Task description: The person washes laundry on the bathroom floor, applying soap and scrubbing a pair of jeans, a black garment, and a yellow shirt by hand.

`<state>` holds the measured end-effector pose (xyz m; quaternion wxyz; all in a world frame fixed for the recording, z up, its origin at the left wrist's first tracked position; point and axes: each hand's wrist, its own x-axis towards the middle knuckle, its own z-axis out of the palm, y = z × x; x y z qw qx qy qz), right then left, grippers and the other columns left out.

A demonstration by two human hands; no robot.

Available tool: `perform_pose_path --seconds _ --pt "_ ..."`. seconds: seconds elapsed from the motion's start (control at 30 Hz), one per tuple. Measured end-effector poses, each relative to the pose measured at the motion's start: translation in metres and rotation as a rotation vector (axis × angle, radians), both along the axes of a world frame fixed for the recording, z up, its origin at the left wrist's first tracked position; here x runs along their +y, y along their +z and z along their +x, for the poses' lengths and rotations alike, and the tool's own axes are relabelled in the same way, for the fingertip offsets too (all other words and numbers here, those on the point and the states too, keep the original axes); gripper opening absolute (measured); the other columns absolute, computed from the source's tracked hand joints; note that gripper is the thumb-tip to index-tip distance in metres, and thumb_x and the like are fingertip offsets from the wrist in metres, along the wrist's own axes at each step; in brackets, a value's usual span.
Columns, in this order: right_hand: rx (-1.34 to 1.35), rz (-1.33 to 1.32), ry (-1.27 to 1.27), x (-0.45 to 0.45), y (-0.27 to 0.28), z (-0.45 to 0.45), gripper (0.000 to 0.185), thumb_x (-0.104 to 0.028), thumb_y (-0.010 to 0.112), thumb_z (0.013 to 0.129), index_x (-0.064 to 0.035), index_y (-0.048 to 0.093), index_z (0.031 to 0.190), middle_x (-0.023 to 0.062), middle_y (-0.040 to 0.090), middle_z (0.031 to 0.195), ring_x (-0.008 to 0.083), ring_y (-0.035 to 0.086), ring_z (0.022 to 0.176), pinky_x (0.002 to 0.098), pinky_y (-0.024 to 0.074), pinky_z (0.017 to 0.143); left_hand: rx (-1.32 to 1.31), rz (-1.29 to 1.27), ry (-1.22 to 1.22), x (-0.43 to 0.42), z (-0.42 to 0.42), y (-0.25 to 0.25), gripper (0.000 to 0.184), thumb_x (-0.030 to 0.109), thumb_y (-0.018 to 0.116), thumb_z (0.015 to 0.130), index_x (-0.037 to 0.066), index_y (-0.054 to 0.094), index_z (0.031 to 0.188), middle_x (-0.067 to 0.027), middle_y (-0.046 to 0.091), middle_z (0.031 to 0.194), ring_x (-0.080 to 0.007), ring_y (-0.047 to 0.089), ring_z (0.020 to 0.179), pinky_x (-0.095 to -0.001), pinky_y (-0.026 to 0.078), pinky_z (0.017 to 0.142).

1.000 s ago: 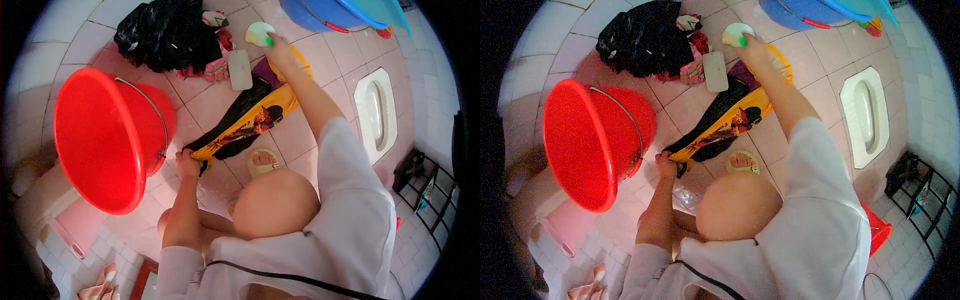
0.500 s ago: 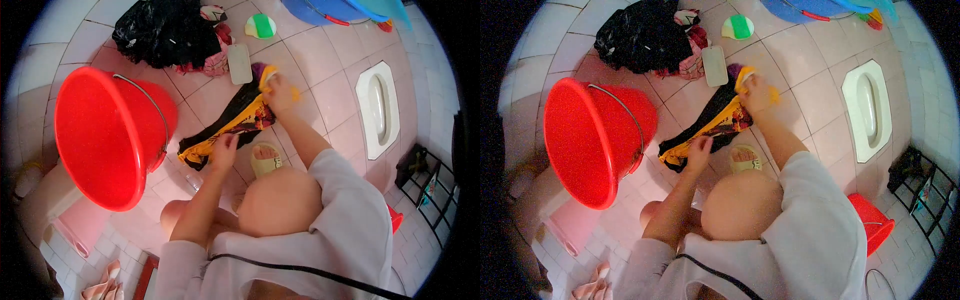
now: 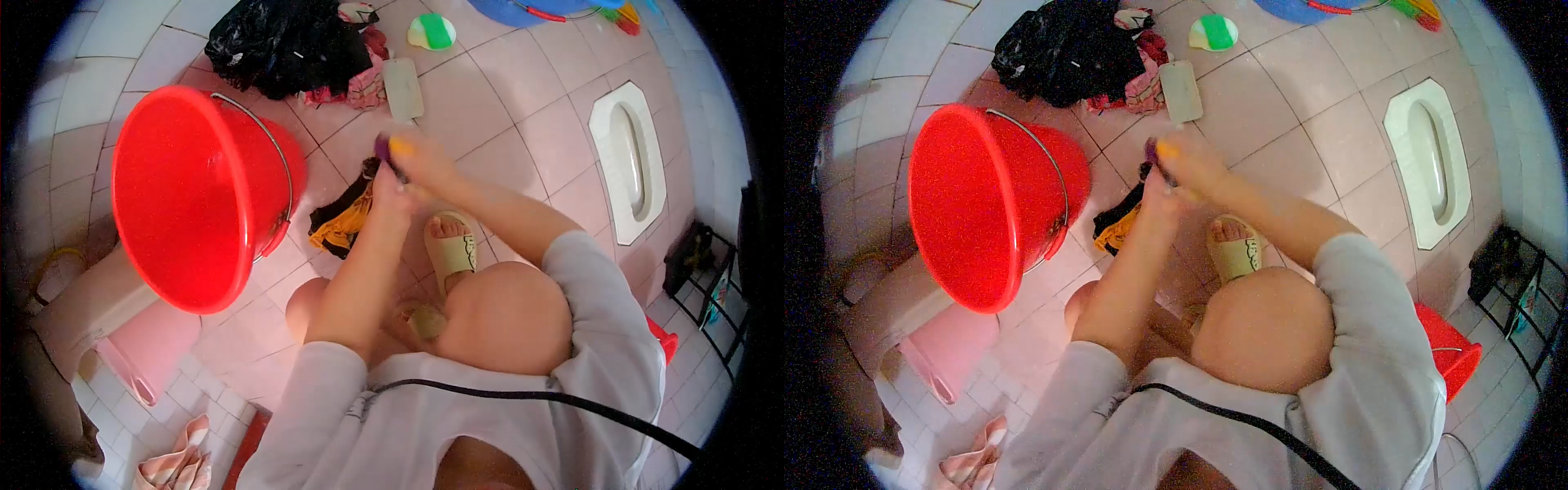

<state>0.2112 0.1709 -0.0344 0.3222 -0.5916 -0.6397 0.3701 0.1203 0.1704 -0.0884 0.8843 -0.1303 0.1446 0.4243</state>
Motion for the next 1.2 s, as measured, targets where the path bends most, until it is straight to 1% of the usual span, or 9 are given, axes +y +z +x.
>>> perform_pose_path --seconds 0.17,0.3,0.37,0.6,0.7,0.9,0.97,1.17,1.2 --pt "-0.075 -0.23 -0.102 0.0 0.047 -0.01 0.023 -0.028 0.059 0.079 -0.0065 0.063 0.087 0.0182 0.063 0.085 0.037 0.06 0.079 0.0445 0.0484 0.068 0.594 -0.294 -0.128 -0.002 -0.012 0.045 0.031 0.033 0.046 0.092 0.009 0.054 0.11 -0.0054 0.06 0.104 -0.0191 0.059 0.098 -0.0358 0.049 0.085" --pt "0.002 -0.093 0.117 -0.029 0.047 -0.037 0.024 -0.028 0.06 0.078 -0.0064 0.063 0.087 0.018 0.063 0.085 0.0384 0.061 0.078 0.0444 0.0487 0.066 0.439 -0.165 -0.047 -0.009 -0.023 0.029 0.034 0.035 0.046 0.091 0.01 0.054 0.113 -0.0046 0.06 0.107 -0.0204 0.058 0.1 -0.0372 0.049 0.086" --pt "-0.045 -0.619 -0.26 0.003 0.018 -0.038 0.026 -0.03 0.062 0.076 -0.0074 0.062 0.09 0.0182 0.064 0.084 0.0393 0.061 0.079 0.0443 0.0493 0.067 0.469 -0.29 -0.039 -0.015 -0.012 0.046 0.035 0.036 0.046 0.091 0.011 0.054 0.114 -0.0044 0.06 0.108 -0.0205 0.058 0.101 -0.0374 0.049 0.086" --pt "-0.057 -0.065 -0.002 -0.036 0.009 -0.048 0.034 -0.03 0.061 0.075 -0.0058 0.06 0.098 0.0203 0.063 0.088 0.0391 0.061 0.079 0.047 0.0493 0.071 0.426 -0.351 -0.107 -0.013 -0.022 0.035 0.033 0.034 0.043 0.092 0.011 0.054 0.114 -0.0074 0.06 0.11 -0.0242 0.058 0.101 -0.0439 0.045 0.09" --pt "-0.197 -0.302 0.002 -0.005 -0.009 -0.047 0.034 -0.028 0.06 0.077 -0.005 0.06 0.101 0.0212 0.062 0.094 0.0367 0.061 0.086 0.0442 0.0492 0.074 0.428 -0.313 -0.053 -0.008 -0.025 0.022 0.033 0.033 0.044 0.092 0.01 0.054 0.114 -0.0078 0.06 0.11 -0.0249 0.058 0.101 -0.0441 0.045 0.09" --pt "0.343 -0.33 -0.253 0.025 -0.088 -0.013 0.037 -0.028 0.063 0.081 -0.0005 0.058 0.104 0.0153 0.064 0.096 0.0289 0.062 0.086 0.0367 0.0499 0.076 0.342 -0.212 0.012 -0.005 -0.026 0.042 0.036 0.038 0.043 0.092 0.01 0.053 0.113 -0.0071 0.058 0.112 -0.0239 0.055 0.107 -0.0413 0.043 0.094" --pt "1.242 -1.235 -0.064 0.02 -0.031 -0.008 0.041 -0.031 0.068 0.08 -0.0025 0.056 0.107 0.0063 0.063 0.092 0.0147 0.061 0.079 0.0259 0.05 0.069 0.321 -0.206 0.046 -0.001 -0.035 0.033 0.042 0.041 0.042 0.092 0.01 0.052 0.118 -0.0071 0.057 0.116 -0.0245 0.054 0.109 -0.0417 0.041 0.097" --pt "0.08 -0.388 -0.187 -0.002 -0.024 -0.03 0.067 -0.054 0.075 0.063 -0.0034 0.059 0.105 0.0171 0.064 0.098 0.0299 0.062 0.088 0.0386 0.0499 0.075 0.471 -0.328 -0.099 -0.016 -0.042 0.019 0.052 0.051 0.036 0.093 0.008 0.053 0.115 -0.0095 0.057 0.115 -0.0231 0.055 0.107 -0.0382 0.041 0.096" --pt "0.123 -0.329 -0.06 -0.007 0.003 -0.033 0.063 -0.047 0.076 0.064 -0.0031 0.058 0.105 0.0138 0.064 0.097 0.0268 0.062 0.089 0.0374 0.049 0.078 -0.189 -0.225 0.202 -0.024 -0.033 -0.03 0.038 0.039 0.054 0.082 0.008 0.055 0.103 -0.0082 0.058 0.099 -0.0251 0.055 0.092 -0.0377 0.038 0.088"
